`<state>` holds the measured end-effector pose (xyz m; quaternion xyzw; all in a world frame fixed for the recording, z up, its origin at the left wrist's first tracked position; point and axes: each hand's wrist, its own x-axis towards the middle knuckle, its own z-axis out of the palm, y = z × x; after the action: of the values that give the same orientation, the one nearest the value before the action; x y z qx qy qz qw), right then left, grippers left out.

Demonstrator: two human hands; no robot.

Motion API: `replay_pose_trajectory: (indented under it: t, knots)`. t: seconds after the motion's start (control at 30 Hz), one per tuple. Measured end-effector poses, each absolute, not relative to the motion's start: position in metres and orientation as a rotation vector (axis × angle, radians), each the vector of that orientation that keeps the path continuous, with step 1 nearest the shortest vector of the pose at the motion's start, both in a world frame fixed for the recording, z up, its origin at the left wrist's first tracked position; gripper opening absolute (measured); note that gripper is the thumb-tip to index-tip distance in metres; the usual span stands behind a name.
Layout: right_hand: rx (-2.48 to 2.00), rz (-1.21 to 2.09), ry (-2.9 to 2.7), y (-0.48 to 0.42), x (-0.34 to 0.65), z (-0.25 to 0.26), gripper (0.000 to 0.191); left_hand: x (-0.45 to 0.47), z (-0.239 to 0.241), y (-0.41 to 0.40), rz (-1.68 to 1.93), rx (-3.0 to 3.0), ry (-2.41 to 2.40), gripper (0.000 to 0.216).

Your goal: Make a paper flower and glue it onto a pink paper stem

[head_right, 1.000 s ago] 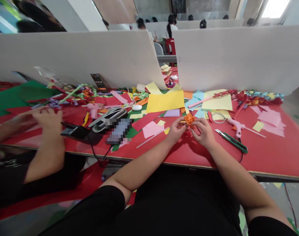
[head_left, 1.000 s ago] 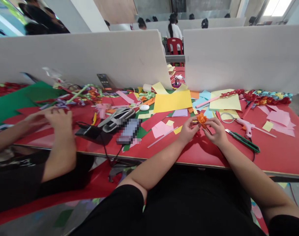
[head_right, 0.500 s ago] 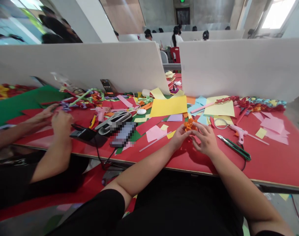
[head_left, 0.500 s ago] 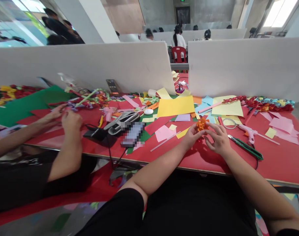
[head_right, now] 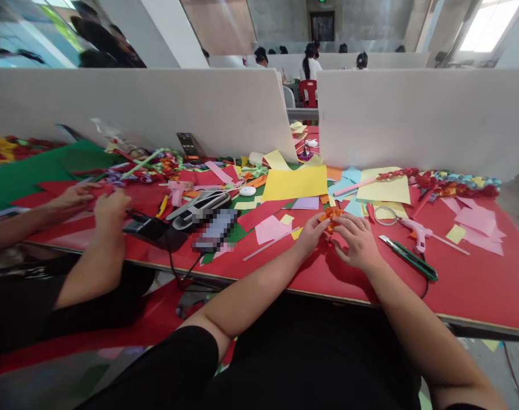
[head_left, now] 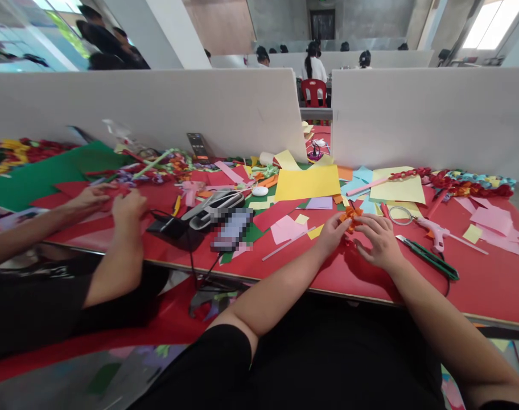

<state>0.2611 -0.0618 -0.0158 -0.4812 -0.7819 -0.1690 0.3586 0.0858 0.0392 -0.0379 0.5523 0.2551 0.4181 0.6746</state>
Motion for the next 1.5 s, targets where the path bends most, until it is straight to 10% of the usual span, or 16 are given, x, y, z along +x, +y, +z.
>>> replay_pose_trajectory:
  t: [1.5]
  knots:
    - [-1.261, -0.352, -1.844, -0.044, 0.271, -0.035, 0.013, 0.083, -0.031, 0.037, 0.789, 1.347, 0.575, 0.061]
